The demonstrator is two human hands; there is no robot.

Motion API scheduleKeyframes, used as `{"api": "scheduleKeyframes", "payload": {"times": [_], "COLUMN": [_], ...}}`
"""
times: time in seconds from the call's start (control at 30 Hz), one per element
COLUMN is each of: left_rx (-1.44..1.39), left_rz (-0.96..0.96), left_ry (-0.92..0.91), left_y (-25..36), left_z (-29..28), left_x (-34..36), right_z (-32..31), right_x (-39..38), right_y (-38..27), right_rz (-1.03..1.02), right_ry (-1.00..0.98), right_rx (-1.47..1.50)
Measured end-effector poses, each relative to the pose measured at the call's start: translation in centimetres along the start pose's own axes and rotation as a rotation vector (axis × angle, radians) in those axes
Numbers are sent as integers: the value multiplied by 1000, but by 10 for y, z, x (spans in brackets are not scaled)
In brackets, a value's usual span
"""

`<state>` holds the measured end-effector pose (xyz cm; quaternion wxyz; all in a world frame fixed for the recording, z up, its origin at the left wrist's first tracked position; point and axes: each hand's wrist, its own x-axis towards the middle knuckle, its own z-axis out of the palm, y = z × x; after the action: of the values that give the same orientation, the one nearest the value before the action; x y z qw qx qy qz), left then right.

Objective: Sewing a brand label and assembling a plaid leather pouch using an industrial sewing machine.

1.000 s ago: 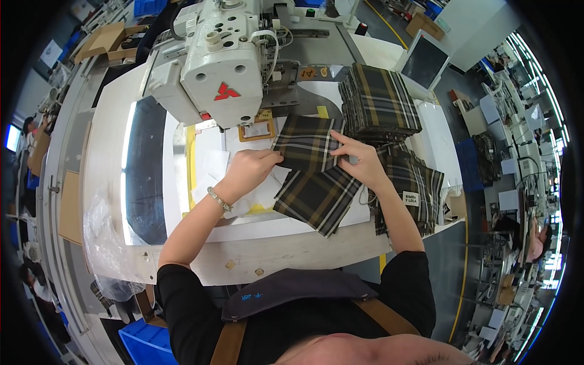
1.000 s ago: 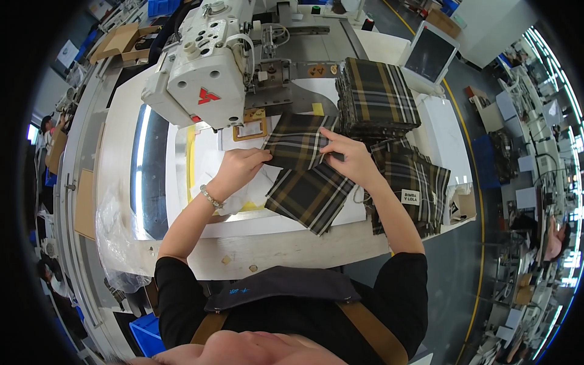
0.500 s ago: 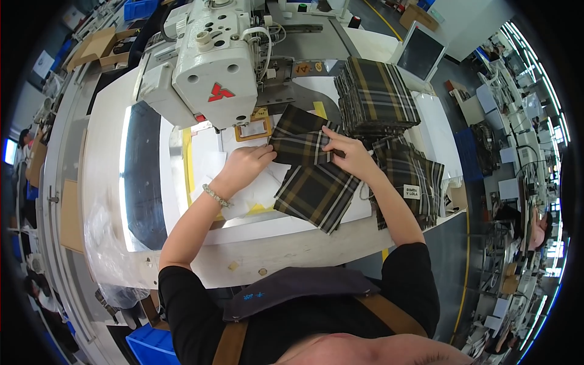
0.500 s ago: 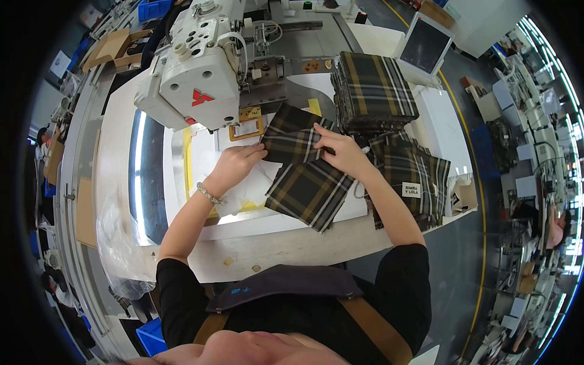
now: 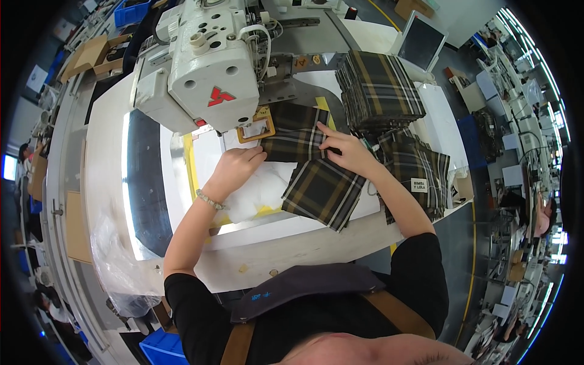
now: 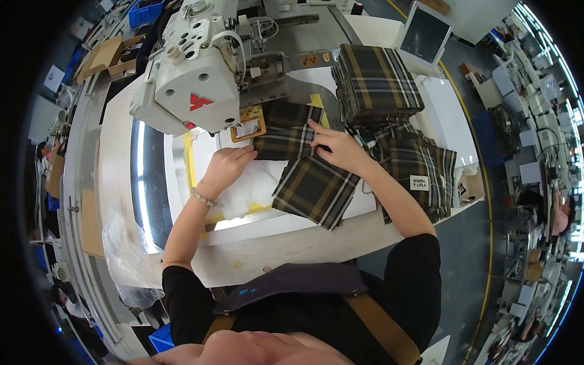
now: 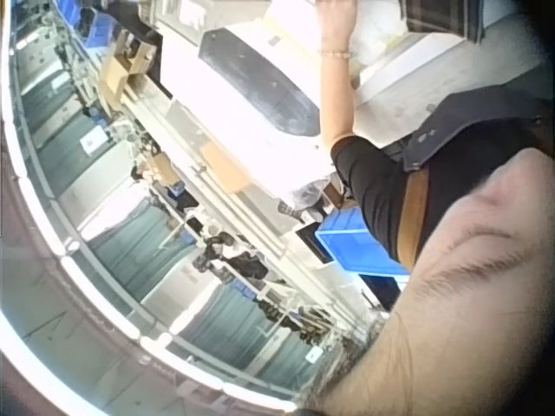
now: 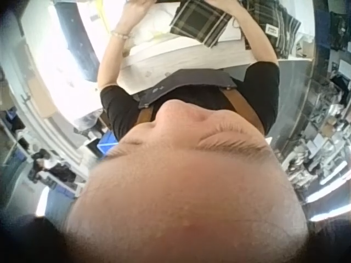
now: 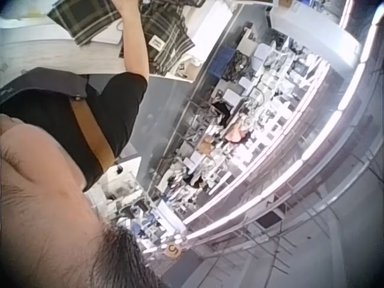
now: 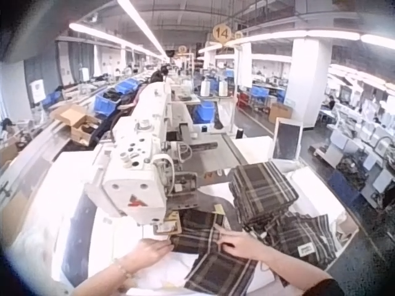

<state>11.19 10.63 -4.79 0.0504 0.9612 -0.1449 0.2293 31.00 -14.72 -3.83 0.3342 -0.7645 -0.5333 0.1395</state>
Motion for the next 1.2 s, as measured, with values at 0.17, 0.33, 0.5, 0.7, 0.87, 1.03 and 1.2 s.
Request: {"api": "scheduleKeyframes", "payload": {"times": [0.17,0.33,0.5,0.7,0.87,1.03,1.2], "left_rx": [116,197,185,-21,-115,-72,-136], "left_rz": [62,88,-50,-133,27,-102,-224], "left_ry": [-36,-19,-29,129,98,109,113], "left_y": [-8,-13,-14,4,15,4,-1], "left_z": [-5,-13,-10,-21,-22,-12,-17], "left_x": [-8,-16,-33,-29,-25,-37,-37], "right_z": [4,9,30,40,43,45,39], "right_x": [19,46,61,65,68,67,65], "right_y": [2,-6,-1,3,6,1,-6], "right_rz": [-84,16,-163,-151,-26,-134,-42], "right_ry": [-36,-149,10,33,80,83,5], "right_rx": [19,59,131,165,332,237,245]}}
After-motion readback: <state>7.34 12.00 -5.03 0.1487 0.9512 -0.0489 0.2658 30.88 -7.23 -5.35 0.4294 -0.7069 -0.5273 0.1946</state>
